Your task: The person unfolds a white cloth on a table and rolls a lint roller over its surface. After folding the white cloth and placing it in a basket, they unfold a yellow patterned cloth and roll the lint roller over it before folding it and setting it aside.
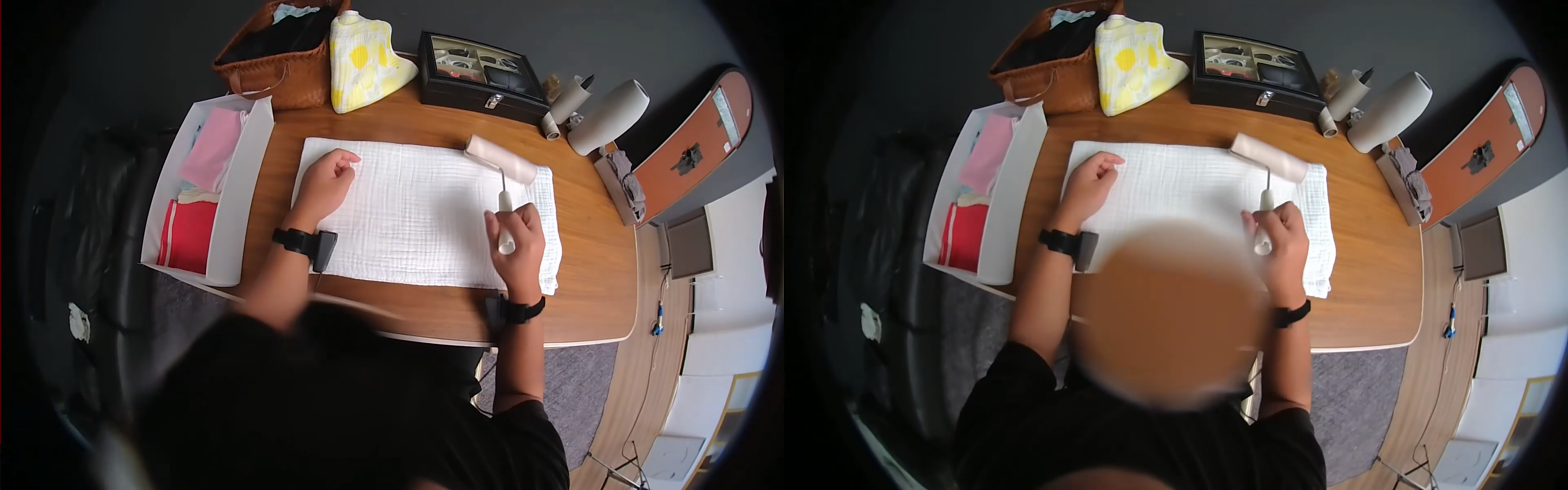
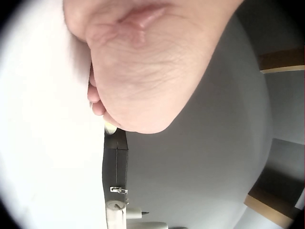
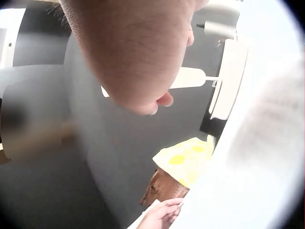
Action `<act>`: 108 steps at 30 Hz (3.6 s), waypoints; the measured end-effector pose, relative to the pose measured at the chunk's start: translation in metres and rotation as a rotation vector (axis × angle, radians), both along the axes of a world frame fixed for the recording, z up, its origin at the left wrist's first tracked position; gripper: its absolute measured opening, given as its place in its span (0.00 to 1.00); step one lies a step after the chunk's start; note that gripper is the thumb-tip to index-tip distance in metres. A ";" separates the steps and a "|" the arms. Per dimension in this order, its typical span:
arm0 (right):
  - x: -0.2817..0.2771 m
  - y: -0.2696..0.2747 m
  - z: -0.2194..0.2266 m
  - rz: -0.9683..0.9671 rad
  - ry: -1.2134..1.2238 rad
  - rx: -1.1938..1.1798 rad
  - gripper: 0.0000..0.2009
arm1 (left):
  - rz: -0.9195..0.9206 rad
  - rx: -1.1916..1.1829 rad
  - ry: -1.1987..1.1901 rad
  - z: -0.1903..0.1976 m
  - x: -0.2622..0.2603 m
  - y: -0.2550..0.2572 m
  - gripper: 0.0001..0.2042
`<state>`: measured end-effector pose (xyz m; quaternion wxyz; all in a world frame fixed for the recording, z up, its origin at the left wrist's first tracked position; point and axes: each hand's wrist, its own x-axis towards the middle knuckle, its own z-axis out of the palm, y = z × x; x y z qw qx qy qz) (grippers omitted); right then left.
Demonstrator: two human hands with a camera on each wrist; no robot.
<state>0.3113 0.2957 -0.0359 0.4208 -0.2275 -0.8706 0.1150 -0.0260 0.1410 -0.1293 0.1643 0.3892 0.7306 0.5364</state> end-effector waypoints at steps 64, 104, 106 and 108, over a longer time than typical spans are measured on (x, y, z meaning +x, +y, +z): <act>-0.001 0.048 -0.014 0.227 -0.139 0.087 0.15 | -0.012 0.013 0.060 0.005 0.006 -0.001 0.10; 0.065 -0.022 0.037 0.612 0.041 -0.410 0.22 | -0.033 -0.037 0.050 0.009 0.011 0.000 0.10; 0.074 -0.040 0.044 0.714 0.072 -0.489 0.23 | -0.036 -0.052 0.067 0.012 0.012 0.000 0.10; 0.088 -0.039 0.041 0.678 0.165 -0.535 0.22 | -0.037 -0.061 0.079 0.014 0.012 0.001 0.10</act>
